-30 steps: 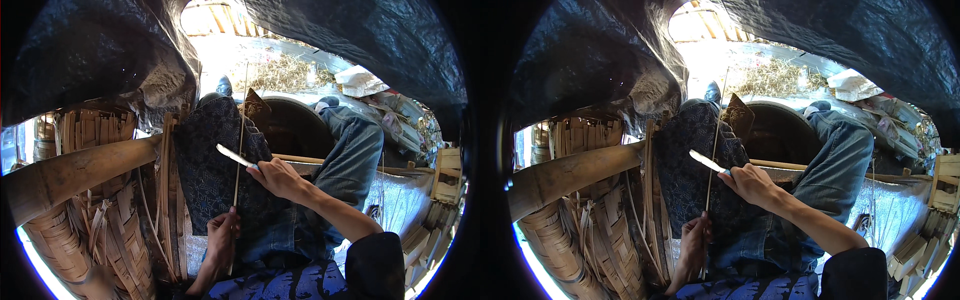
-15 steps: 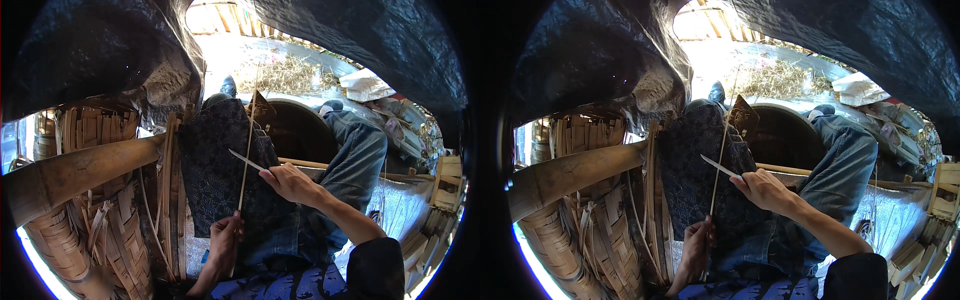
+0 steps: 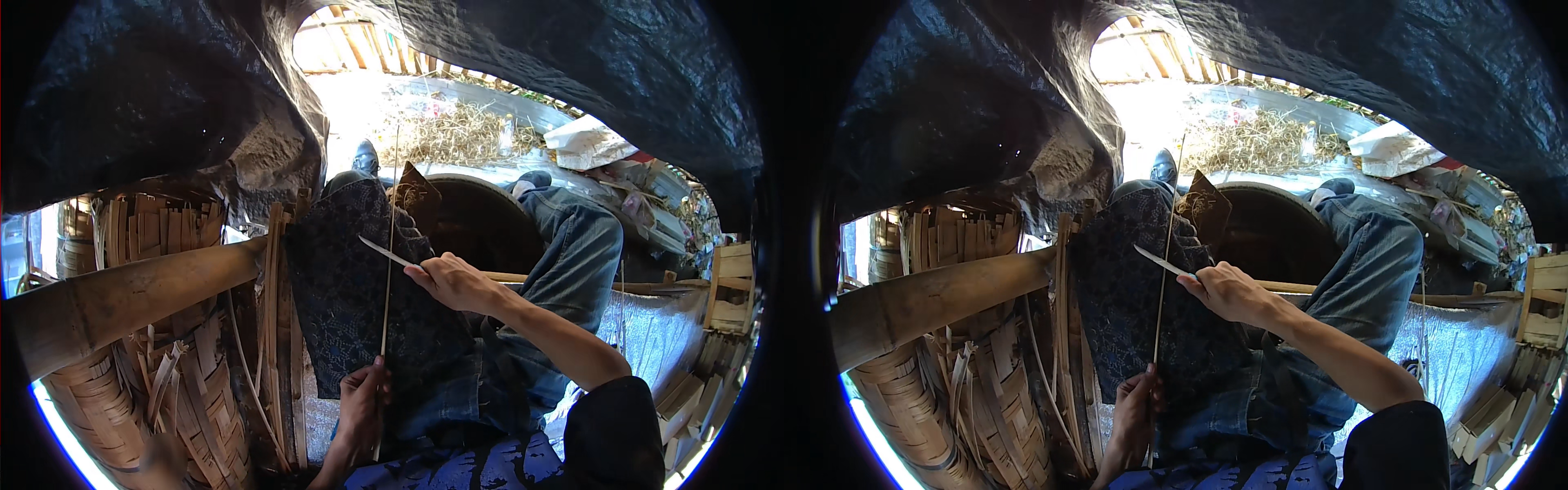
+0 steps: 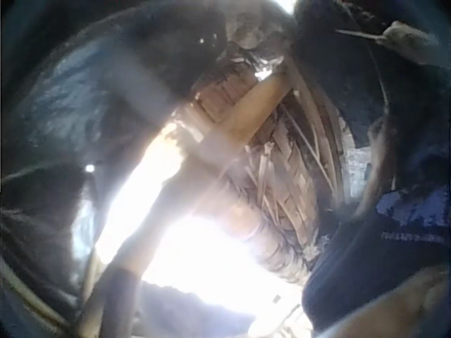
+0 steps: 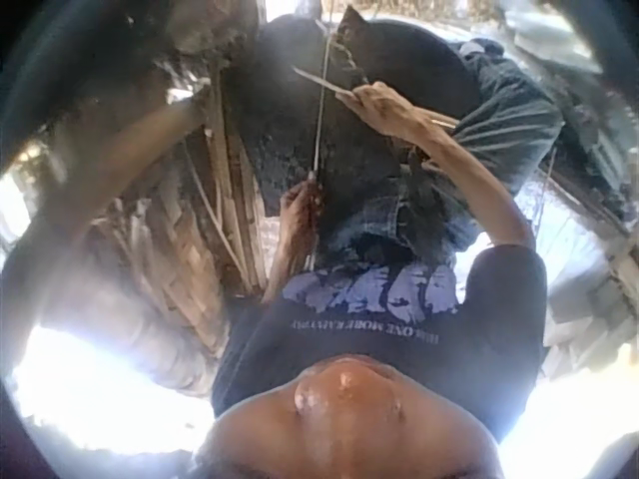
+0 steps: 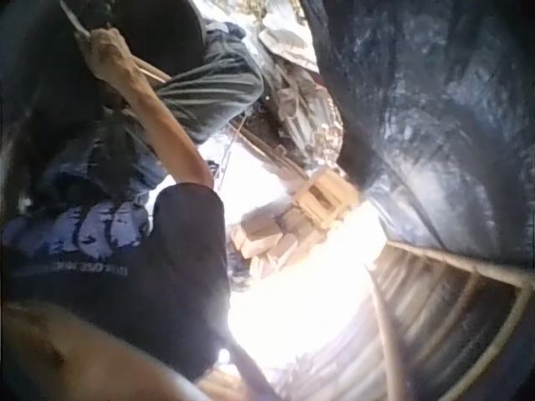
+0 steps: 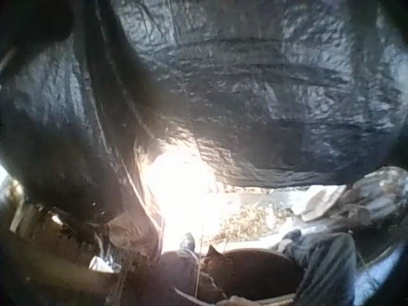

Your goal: The person scrapes and smooths a long bamboo stick with a knife while holding it against their lap.

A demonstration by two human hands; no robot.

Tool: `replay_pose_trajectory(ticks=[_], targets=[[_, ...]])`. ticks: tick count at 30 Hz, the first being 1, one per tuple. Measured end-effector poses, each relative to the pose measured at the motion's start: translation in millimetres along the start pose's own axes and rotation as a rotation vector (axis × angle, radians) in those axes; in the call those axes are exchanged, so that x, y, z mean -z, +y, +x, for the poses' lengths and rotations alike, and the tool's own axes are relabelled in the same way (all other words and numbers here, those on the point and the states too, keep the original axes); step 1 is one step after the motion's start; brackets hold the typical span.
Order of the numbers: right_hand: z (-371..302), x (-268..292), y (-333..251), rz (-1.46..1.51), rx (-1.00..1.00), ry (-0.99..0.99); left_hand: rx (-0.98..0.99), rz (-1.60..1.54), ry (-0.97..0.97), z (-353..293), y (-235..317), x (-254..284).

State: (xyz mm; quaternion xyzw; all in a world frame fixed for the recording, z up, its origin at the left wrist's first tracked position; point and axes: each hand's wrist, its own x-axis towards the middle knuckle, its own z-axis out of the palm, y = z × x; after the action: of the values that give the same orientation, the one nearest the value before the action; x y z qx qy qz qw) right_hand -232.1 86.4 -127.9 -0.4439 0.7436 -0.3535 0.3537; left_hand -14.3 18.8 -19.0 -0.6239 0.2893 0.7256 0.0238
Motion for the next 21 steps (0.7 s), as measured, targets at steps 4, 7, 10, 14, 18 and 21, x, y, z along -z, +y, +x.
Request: replay_pose_trajectory(ticks=[4,7,10,14,18,21], targets=[[22.7,10.7,24.3,0.006,-0.106,0.136,0.027,0.029,0.02,-6.9,-7.8,4.7],[30.6,13.0,26.6,0.051,-0.094,0.08,0.031,-0.005,0.01,-8.5,-5.5,5.5],[25.6,10.5,13.2,0.138,-0.088,0.061,0.025,-0.006,-0.053,-5.8,-6.1,12.3],[-4.2,19.8,-16.8,0.218,-0.203,-0.047,0.041,-0.016,-0.072,-4.3,-5.4,12.3],[-7.7,20.5,-17.2,0.165,-0.05,0.047,0.041,-0.062,-0.113,-5.7,-6.2,21.2],[-6.7,13.7,-10.4,0.125,-0.041,0.058,0.029,-0.055,-0.107,-13.0,-9.4,29.9]])
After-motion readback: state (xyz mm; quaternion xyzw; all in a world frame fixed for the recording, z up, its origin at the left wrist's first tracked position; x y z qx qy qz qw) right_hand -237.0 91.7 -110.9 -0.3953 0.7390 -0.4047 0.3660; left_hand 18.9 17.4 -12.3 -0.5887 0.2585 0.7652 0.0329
